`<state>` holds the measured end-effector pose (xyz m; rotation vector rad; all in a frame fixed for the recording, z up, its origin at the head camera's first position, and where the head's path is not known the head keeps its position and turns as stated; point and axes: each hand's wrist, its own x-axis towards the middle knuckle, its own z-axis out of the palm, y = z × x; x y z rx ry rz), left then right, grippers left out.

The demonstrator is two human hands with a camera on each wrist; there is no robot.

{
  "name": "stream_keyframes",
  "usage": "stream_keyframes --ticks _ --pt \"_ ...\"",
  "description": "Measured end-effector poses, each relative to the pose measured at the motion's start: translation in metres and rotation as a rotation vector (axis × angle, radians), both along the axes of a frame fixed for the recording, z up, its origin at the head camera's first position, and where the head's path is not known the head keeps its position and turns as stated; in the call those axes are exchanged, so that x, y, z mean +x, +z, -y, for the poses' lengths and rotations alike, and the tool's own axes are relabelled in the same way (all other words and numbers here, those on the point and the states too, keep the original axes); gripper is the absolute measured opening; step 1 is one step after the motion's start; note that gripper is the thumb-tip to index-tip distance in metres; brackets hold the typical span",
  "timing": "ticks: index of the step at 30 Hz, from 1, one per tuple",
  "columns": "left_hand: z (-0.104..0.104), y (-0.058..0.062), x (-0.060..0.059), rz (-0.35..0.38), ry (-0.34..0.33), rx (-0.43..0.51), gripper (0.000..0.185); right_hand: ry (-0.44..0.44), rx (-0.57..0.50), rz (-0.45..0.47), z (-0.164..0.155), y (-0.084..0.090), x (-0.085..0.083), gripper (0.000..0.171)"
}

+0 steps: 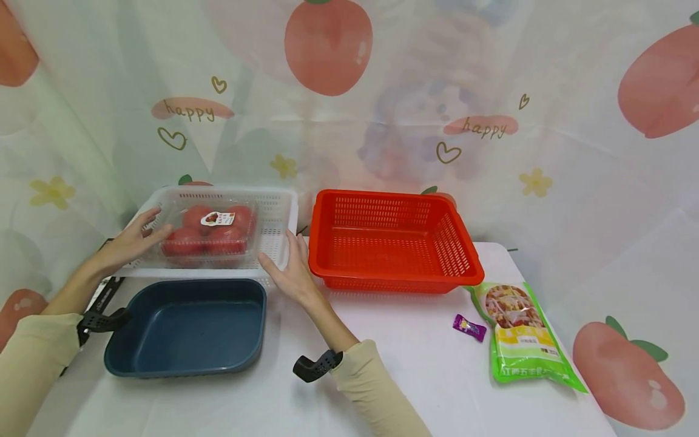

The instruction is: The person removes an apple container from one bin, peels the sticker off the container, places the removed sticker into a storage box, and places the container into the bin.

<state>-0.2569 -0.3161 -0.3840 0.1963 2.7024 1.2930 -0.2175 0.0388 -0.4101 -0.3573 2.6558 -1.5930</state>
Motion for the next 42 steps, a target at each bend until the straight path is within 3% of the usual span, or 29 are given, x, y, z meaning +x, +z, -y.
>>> stream_keyframes --ticks 12,23,42 --pt "-0.002 -0.001 -0.004 0.004 -0.009 -0.008 0.087 -0.014 -0.05 0.023 0.001 -0.005 -0.005 0.086" --pt "-0.001 -0.004 -0.01 0.05 -0.014 0.019 0.082 -0.027 -0.05 0.058 0.002 -0.007 -0.007 0.085" --pt "-0.002 -0.002 -0.012 0.097 -0.023 0.045 0.081 -0.035 -0.062 0.065 0.004 -0.016 -0.007 0.085"
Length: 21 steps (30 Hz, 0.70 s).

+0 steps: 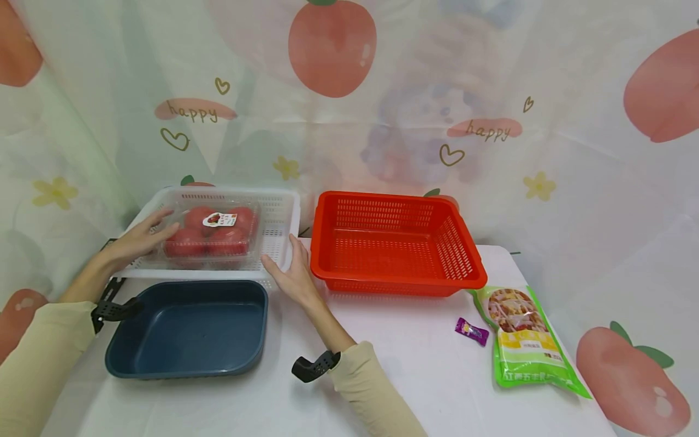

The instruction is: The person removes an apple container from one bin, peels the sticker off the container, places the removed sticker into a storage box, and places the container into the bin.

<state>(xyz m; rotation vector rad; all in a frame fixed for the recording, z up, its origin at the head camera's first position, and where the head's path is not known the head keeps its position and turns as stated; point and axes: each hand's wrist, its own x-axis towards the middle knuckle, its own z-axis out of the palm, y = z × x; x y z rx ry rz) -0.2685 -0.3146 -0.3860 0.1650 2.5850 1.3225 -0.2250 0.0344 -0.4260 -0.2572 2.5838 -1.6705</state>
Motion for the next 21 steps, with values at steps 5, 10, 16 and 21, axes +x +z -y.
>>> stream_keyframes --ticks 5,10,16,21 --pt "0.002 -0.004 0.0 0.023 0.001 0.003 0.081 0.01 -0.054 -0.016 0.0 -0.008 -0.002 0.081" --pt "0.005 -0.008 -0.004 0.06 0.025 0.004 0.084 0.066 -0.152 -0.008 0.0 -0.012 -0.003 0.075" --pt "0.004 -0.009 -0.005 0.086 0.041 0.004 0.087 0.095 -0.246 0.02 0.001 -0.012 -0.001 0.071" --pt "0.002 -0.008 -0.004 0.083 0.042 0.043 0.084 0.099 -0.293 0.03 0.004 -0.025 -0.007 0.069"
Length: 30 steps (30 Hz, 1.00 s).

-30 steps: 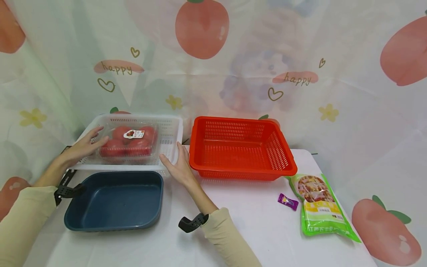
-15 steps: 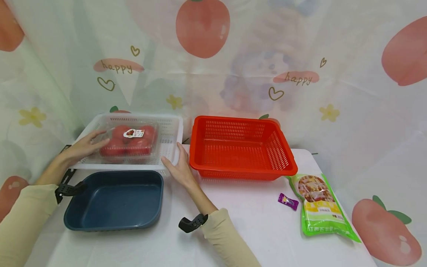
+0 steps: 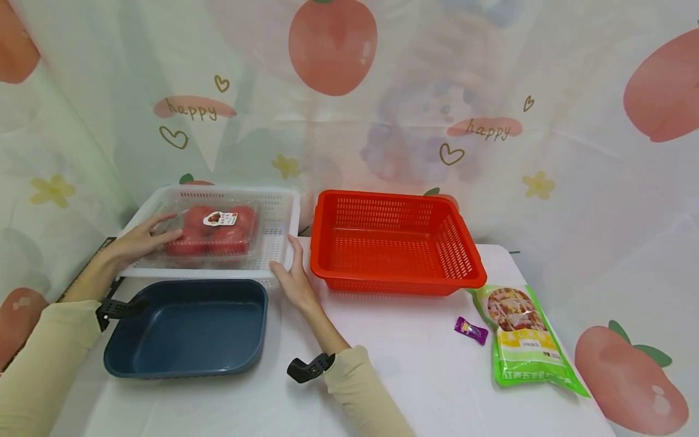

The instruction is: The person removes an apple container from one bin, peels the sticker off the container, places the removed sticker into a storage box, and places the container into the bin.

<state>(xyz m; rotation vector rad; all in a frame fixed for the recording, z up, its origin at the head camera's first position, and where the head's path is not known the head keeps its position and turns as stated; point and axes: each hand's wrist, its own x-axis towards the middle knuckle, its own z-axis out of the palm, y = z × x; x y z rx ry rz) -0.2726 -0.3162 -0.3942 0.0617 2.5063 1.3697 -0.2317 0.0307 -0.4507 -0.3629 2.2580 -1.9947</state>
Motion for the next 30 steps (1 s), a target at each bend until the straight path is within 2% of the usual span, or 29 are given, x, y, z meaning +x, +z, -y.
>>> stream_keyframes --ticks 3,10,25,30 --pt "0.0 0.0 0.0 -0.014 0.009 0.014 0.08 0.019 -0.017 0.018 0.0 0.003 0.001 0.069" --pt "-0.004 0.0 0.002 -0.021 0.031 -0.018 0.078 0.033 -0.008 0.017 -0.002 0.027 0.018 0.065" --pt "-0.003 -0.001 0.002 -0.065 0.073 -0.048 0.072 -0.005 -0.04 0.011 0.005 0.025 0.024 0.066" --pt "-0.004 -0.001 0.002 -0.074 0.067 -0.058 0.072 -0.032 -0.045 -0.016 0.005 0.024 0.026 0.066"
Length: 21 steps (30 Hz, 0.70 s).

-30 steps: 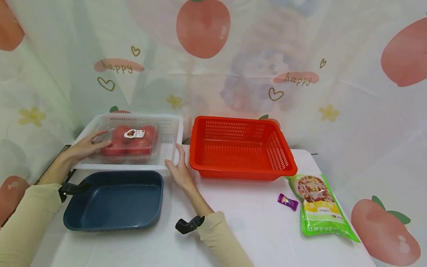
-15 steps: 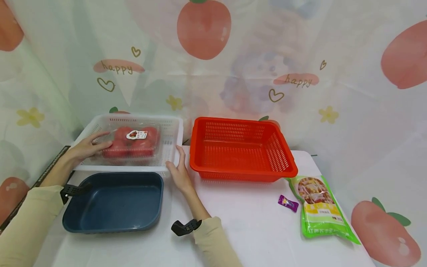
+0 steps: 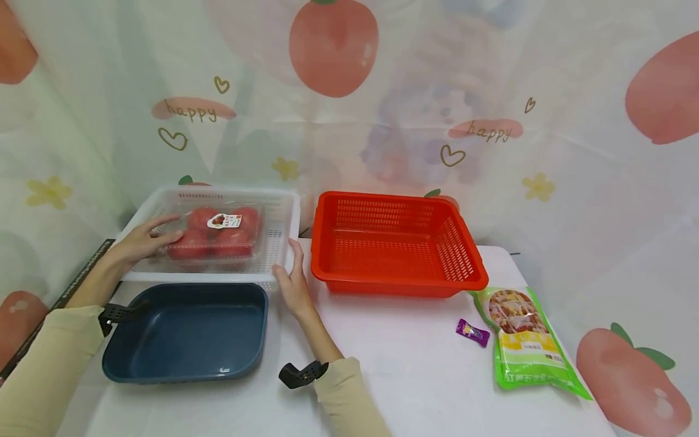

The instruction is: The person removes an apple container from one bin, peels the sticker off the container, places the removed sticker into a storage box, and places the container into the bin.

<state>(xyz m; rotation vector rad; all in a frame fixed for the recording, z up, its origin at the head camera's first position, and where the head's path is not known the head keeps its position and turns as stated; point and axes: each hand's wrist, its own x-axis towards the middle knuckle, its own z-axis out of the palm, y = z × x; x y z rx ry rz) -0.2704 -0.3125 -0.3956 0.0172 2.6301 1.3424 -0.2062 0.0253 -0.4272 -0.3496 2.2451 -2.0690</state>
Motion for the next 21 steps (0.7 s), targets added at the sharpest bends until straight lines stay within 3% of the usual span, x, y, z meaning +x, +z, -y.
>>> stream_keyframes --ticks 10,14,21 --pt "-0.005 0.0 -0.001 0.015 -0.008 0.012 0.074 -0.063 0.0 -0.045 0.002 -0.01 -0.003 0.065" --pt "-0.004 -0.002 -0.002 0.029 -0.008 0.026 0.075 -0.038 -0.01 -0.043 0.0 -0.001 0.0 0.063" --pt "-0.005 0.0 0.001 -0.001 -0.015 -0.004 0.075 0.002 0.004 -0.047 -0.002 -0.002 -0.001 0.064"
